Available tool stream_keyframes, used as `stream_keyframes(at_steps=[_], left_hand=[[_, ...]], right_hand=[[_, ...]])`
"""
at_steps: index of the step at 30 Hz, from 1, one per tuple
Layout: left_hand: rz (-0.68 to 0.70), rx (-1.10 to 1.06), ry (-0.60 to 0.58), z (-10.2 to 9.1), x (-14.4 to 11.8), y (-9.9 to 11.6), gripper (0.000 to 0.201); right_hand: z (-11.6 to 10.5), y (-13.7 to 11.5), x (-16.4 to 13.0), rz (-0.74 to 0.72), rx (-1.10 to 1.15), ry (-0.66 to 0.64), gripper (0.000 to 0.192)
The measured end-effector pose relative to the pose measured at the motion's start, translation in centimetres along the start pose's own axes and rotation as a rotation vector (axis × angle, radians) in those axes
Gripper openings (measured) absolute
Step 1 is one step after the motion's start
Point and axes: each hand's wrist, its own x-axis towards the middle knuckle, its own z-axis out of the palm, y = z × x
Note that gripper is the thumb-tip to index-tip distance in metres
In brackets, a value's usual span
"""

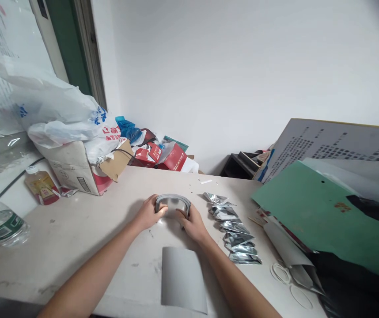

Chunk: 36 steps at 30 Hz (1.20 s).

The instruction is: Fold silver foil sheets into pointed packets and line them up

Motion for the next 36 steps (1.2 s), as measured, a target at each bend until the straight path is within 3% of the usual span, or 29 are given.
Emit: stream_keyframes(at_steps=[2,6,7,10,13,19,24,32,36], left_hand=[[0.011,0.026,-0.005,-0.2,-0.4,0.3,0.022],[0.041,0.059,-0.029,-2.5,-0.4,3.1,0.101],[0.082,0.097,-0.045,-3.2,0.0,4.3,0.105],[0.186,0.406,-0.242,-4.8,2.2,8.3,0.070],[0.160,0.497,-0.416,-4.8,5.2,10.9,0.045],[0.063,0.599,-0.619,-2.8,9.0,11.5,0.028],[0.073,0.535,-0.613,-2.4,9.6,10.7,0.025],[0.055,0.363,-0.451,-2.3,9.7,7.6,0.031],[-0.024,0.337,-0.409,-2.9,10.0,5.9,0.038]], right_hand=[[0.3,0.3,0.0,-0.018,-0.043,0.028,0.039],[0.5,0.7,0.4,-0.053,-0.094,0.060,0.031],[0.6,0.8,0.4,-0.065,-0.101,0.063,0.031],[0.7,1.2,0.3,-0.096,-0.110,0.071,0.030],[0.8,1.7,0.0,-0.113,-0.119,0.082,0.028],[0.9,2.2,-0.2,-0.128,-0.127,0.080,0.030],[0.9,1.7,-0.1,-0.119,-0.120,0.067,0.028],[1.0,0.9,0.0,-0.116,-0.083,0.035,0.027],[1.1,0.8,0.0,-0.101,-0.100,0.039,0.027]])
